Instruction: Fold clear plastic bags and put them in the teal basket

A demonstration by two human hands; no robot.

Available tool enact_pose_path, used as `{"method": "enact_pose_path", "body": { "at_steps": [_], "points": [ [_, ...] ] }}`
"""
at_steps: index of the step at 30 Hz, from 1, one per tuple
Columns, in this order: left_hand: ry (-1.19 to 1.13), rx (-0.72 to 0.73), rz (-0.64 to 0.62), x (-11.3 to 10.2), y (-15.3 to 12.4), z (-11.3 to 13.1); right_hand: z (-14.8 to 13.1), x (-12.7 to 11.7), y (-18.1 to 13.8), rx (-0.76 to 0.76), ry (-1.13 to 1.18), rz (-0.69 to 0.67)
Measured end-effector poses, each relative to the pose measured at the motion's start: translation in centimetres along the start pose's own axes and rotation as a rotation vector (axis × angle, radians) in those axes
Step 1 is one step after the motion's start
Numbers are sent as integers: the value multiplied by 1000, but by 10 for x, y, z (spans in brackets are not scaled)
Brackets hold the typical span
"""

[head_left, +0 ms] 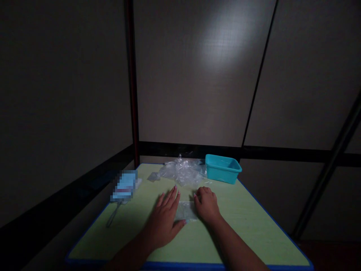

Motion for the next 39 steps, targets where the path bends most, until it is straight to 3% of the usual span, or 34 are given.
{"method": "enact_pose_path", "body": {
  "at_steps": [4,11,18,26,34,39],
  "points": [
    [38,-121,-49,4,11,14,-3,3,-2,-31,-6,2],
    [6,-142,-240,29,4,14,-3,12,-4,-56,-47,-37],
    [46,-150,-144,23,4,14,0,17,-4,9,-76,-44],
    [0,-237,-282,36,-1,9,-5,14,-6,-26,-41,-71],
    [12,-263,-318,33,1,11,-2,12,-3,138,137,-179],
    [9,-269,-310,32,0,11,4,11,-2,191,28,-143]
  ]
}}
Point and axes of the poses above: each hand's wrist, its own y-axis towards the middle knuckle, its own x-axis out of the palm, z = x × y, the point moved 5 cm from there along y, towards the middle knuckle, and after that the axes turned 8 degrees about z, right-handed, at the moved point
